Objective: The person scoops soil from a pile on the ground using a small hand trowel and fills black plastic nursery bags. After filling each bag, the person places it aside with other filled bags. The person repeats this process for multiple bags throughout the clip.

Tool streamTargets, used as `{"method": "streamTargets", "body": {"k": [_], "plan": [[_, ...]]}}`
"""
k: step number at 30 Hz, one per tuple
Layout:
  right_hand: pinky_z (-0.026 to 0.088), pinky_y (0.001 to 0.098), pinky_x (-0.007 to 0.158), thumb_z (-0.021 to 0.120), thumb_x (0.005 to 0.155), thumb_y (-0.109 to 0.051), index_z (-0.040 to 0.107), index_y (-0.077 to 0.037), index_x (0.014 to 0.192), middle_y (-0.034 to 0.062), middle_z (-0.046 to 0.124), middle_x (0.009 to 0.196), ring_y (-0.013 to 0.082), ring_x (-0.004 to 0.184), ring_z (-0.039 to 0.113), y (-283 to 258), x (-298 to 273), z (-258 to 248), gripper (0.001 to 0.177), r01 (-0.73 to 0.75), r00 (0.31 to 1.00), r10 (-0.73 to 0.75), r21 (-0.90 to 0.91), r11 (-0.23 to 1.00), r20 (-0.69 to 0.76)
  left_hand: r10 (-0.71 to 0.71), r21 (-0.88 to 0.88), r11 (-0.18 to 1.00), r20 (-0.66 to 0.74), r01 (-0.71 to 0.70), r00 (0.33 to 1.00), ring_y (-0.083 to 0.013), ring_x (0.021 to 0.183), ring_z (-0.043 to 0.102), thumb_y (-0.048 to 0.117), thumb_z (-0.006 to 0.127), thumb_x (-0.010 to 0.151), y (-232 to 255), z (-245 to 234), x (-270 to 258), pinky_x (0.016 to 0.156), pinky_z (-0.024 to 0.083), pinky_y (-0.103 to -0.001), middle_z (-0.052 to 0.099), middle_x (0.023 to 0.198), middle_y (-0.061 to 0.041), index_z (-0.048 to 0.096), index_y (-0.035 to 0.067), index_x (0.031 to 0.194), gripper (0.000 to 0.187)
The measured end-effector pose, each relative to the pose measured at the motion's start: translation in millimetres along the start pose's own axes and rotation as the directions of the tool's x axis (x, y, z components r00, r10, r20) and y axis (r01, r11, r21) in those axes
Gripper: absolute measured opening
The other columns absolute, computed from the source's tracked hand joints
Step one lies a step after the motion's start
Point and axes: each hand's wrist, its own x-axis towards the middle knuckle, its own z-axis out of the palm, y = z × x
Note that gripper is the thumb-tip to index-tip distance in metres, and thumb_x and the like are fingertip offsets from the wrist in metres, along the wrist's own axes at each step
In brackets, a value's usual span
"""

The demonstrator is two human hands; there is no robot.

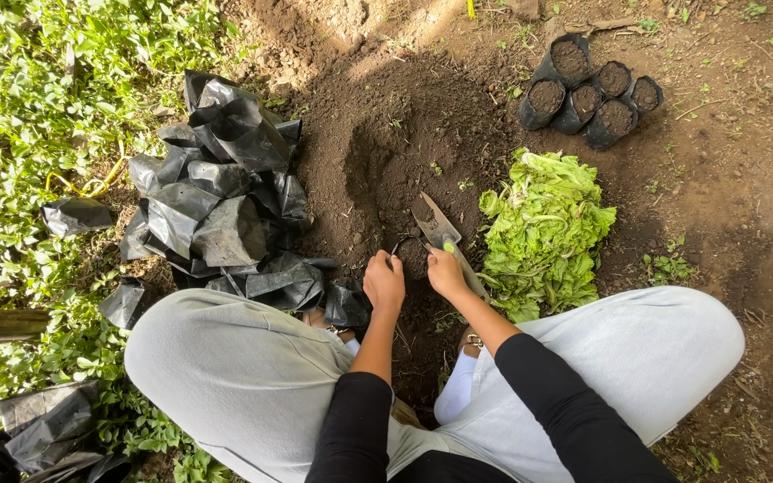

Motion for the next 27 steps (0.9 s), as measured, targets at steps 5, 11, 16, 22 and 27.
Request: {"method": "streamTargets", "body": {"k": [5, 11, 16, 22, 27], "plan": [[0.052, 0.0509, 0.101, 0.046, 0.104, -0.018, 0.064, -0.006, 0.140, 0.0297, 0.068, 0.125, 0.0433, 0.120, 0.064, -19.1, -15.6, -2.9, 0.042, -0.026, 0.999, 0.025, -0.013, 1.000, -0.048, -0.015, 0.027, 1.000, 0.047, 0.014, 0.999, -0.0349, 0.082, 0.072, 0.033, 0.054, 0.101, -5.2, 6.0, 4.2, 0.072, 0.058, -0.048, 0.064, 0.087, -0.011, 0.064, 0.012, 0.096, 0.024], [0.054, 0.0697, 0.093, 0.035, 0.110, -0.009, 0.028, 0.005, 0.159, 0.0325, 0.010, 0.165, 0.0517, 0.144, 0.027, -15.9, -6.4, -8.5, 0.051, -0.251, 0.963, 0.245, 0.688, 0.681, 0.109, -0.163, -0.214, 0.963, 0.023, 0.164, 0.986, -0.0266, 0.068, 0.067, 0.036, 0.039, 0.108, -2.0, -6.7, 0.6, 0.066, 0.052, -0.039, 0.062, 0.075, -0.008, 0.061, 0.011, 0.091, 0.037], [0.063, 0.0579, 0.091, 0.031, 0.110, -0.010, 0.024, 0.007, 0.156, 0.0325, 0.020, 0.161, 0.0491, 0.115, 0.062, -34.9, -8.6, -44.2, 0.050, -0.335, 0.941, 0.292, 0.589, 0.735, 0.171, -0.202, -0.285, 0.937, 0.031, 0.202, 0.979, -0.0289, 0.068, 0.066, 0.034, 0.034, 0.110, 3.5, -13.7, -2.6, 0.066, 0.050, -0.041, 0.063, 0.075, -0.011, 0.060, 0.011, 0.097, 0.036], [0.061, 0.0564, 0.094, 0.030, 0.110, -0.009, 0.022, 0.007, 0.156, 0.0446, 0.028, 0.151, 0.0516, 0.115, 0.061, -66.9, -24.6, -94.2, 0.049, -0.355, 0.931, 0.328, 0.612, 0.707, 0.161, -0.189, -0.249, 0.948, 0.056, 0.197, 0.980, -0.0336, 0.076, 0.069, 0.037, 0.033, 0.110, 1.9, -10.0, -5.4, 0.071, 0.051, -0.045, 0.068, 0.074, -0.010, 0.059, 0.016, 0.099, 0.035], [0.063, 0.0548, 0.091, 0.033, 0.111, -0.008, 0.027, 0.006, 0.155, 0.0416, 0.032, 0.151, 0.0482, 0.115, 0.063, -107.3, -46.6, -162.5, 0.047, -0.338, 0.935, 0.333, 0.583, 0.738, 0.121, -0.162, -0.257, 0.951, 0.067, 0.173, 0.985, -0.0313, 0.075, 0.070, 0.033, 0.030, 0.111, -0.6, -4.8, -5.2, 0.071, 0.051, -0.043, 0.070, 0.073, -0.009, 0.059, 0.017, 0.100, 0.035]]}}
